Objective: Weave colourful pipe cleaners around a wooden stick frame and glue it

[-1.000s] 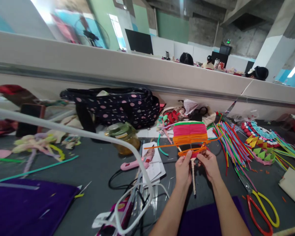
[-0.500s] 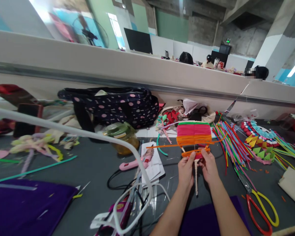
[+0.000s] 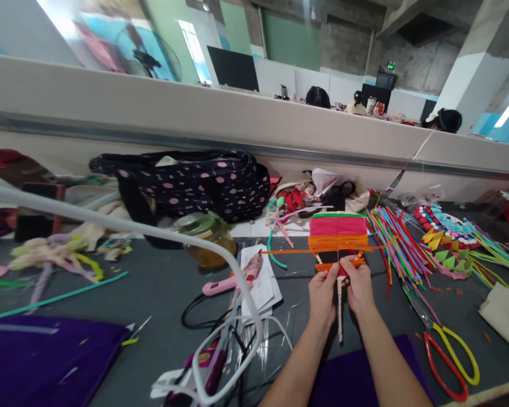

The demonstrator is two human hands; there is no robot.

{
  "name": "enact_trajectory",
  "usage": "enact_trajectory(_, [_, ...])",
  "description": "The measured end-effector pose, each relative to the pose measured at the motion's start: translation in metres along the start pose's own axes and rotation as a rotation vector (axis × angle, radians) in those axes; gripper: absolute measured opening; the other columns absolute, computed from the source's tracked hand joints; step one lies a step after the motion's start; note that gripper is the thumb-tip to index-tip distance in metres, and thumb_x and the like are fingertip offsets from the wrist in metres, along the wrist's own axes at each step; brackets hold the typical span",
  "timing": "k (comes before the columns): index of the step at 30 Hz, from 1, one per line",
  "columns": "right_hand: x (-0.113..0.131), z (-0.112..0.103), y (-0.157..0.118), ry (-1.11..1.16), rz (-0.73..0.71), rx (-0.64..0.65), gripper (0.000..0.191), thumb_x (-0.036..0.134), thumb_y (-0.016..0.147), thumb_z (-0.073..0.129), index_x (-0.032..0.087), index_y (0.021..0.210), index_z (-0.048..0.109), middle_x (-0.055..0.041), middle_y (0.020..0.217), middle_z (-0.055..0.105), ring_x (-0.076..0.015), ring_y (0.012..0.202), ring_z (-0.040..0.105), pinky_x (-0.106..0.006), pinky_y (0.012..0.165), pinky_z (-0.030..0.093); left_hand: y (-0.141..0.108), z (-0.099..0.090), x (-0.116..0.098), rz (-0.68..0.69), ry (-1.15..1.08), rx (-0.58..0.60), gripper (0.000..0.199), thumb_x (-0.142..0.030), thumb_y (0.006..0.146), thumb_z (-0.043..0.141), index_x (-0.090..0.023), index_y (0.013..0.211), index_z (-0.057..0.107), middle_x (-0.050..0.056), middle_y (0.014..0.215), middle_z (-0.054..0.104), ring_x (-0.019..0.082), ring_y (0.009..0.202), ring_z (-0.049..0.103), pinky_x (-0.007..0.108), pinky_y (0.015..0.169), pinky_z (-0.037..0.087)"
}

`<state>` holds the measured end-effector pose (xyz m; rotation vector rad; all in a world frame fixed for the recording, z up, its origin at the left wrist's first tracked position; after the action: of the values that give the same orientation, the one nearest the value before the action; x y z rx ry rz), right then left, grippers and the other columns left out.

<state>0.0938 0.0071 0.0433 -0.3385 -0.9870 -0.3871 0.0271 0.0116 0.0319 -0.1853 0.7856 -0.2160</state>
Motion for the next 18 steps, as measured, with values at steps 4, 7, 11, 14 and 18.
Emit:
enact_trajectory(4, [-0.004,-0.002,0.003,-0.049,-0.018,-0.007,0.026,0.034,0.063,0.077,0.015,0.071,0.06,0.0058,0.051,0.055,-0.0067,0.04,0.047,-0.017,0.037,0.037,0.001,-0.001,0.001,-0.023,-0.056,-0.014,0.028,-0.032,0.057,0.082,-0.012,0.063,0.063,-0.001,0.053,0.064,0.009,0.045,0.056,0.021,0.051,0.046])
enact_trajectory(7, [-0.003,-0.002,0.002,-0.023,-0.005,-0.007,0.025,0.033,0.062,0.077,0.016,0.071,0.06,0.0063,0.052,0.054,-0.0058,0.039,0.045,-0.017,0.037,0.036,0.002,-0.001,0.0,-0.032,-0.063,-0.024,0.028,-0.031,0.057,0.082,-0.012,0.064,0.063,-0.001,0.053,0.064,0.01,0.044,0.057,0.022,0.051,0.047])
enact_trajectory(11, [0.001,-0.002,0.0,0.019,0.031,-0.006,0.025,0.032,0.062,0.076,0.017,0.076,0.061,0.0062,0.055,0.056,-0.006,0.039,0.046,-0.017,0.037,0.037,0.001,0.0,-0.002,-0.03,-0.053,-0.037,0.029,-0.031,0.055,0.082,-0.012,0.064,0.063,0.0,0.054,0.065,0.01,0.044,0.057,0.022,0.05,0.047])
enact_trajectory(14, [0.003,-0.002,0.0,0.011,0.034,-0.016,0.026,0.032,0.062,0.076,0.017,0.079,0.063,0.005,0.06,0.059,-0.0078,0.043,0.05,-0.019,0.04,0.039,0.001,0.0,-0.003,-0.029,-0.039,-0.044,0.03,-0.032,0.055,0.082,-0.012,0.064,0.063,0.0,0.054,0.065,0.01,0.044,0.057,0.021,0.048,0.047])
enact_trajectory(18, [0.008,-0.008,0.005,0.019,-0.037,-0.1,0.027,0.037,0.063,0.075,0.017,0.076,0.062,0.0021,0.069,0.064,-0.0105,0.055,0.056,-0.021,0.05,0.044,-0.002,0.002,-0.004,-0.023,0.015,-0.047,0.031,-0.034,0.054,0.082,-0.011,0.065,0.065,0.0,0.052,0.064,0.009,0.04,0.054,0.019,0.043,0.044])
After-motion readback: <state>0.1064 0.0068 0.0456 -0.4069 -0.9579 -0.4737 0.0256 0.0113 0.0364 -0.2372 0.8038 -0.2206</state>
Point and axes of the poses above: each hand's wrist, its own y-axis towards the middle knuckle, its own z-axis out of the palm, x = y × z, the point moved 1 cm from there along y, towards the middle knuckle
